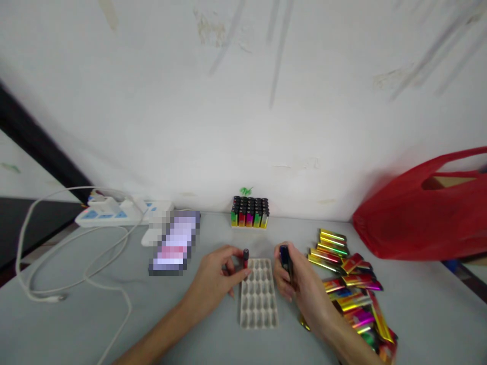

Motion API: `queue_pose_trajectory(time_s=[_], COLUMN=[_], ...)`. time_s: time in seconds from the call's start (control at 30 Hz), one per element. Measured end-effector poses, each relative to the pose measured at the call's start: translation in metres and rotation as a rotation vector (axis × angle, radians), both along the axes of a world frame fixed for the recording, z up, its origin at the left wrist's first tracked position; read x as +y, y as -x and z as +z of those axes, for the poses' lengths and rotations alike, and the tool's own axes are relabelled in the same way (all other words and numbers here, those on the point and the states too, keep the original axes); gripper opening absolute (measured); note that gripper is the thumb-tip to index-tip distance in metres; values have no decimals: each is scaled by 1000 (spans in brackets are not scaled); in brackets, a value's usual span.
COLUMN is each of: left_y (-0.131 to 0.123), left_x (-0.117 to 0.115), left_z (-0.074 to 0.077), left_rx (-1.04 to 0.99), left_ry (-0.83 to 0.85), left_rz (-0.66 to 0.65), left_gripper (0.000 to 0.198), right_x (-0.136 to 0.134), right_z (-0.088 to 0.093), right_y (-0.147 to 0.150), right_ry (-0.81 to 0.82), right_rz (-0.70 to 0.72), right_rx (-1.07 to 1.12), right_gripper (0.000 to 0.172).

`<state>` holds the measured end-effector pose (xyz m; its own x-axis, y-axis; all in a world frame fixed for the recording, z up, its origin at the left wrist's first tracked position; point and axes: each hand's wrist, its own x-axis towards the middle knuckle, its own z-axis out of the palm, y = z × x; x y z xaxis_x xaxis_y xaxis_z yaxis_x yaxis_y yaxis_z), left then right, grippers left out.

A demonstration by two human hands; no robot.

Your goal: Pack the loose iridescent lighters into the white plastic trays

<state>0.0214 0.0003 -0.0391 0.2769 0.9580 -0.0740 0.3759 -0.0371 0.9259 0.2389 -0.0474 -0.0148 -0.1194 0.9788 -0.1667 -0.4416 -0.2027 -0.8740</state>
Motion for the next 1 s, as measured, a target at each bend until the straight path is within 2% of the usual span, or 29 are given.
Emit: queue_pose_trajectory(time_s=[0.17, 0.4, 0.5, 0.63, 1.0], left_y=[0, -1, -2, -3, -3], left_x=[0, -2, -2, -3, -2], left_z=[1, 2, 2, 6, 8], left_rx=[21, 50, 49, 53, 54], left_ry=[-14, -57, -69, -92, -115], left_rz=[-17, -71, -90, -120, -168], left_gripper=[41, 43, 46, 33, 20], right_x=[-3, -2, -2, -4, -6], right_z=[-1, 2, 1, 2, 6], right_y=[2, -5, -4, -2, -1], right_ry=[-209, -433, -467, -473, -572], right_rz=[-79, -63, -32, -10, -64], right_rx=[-273, -577, -607, -629, -805], right_gripper=[37, 23, 20, 21, 21])
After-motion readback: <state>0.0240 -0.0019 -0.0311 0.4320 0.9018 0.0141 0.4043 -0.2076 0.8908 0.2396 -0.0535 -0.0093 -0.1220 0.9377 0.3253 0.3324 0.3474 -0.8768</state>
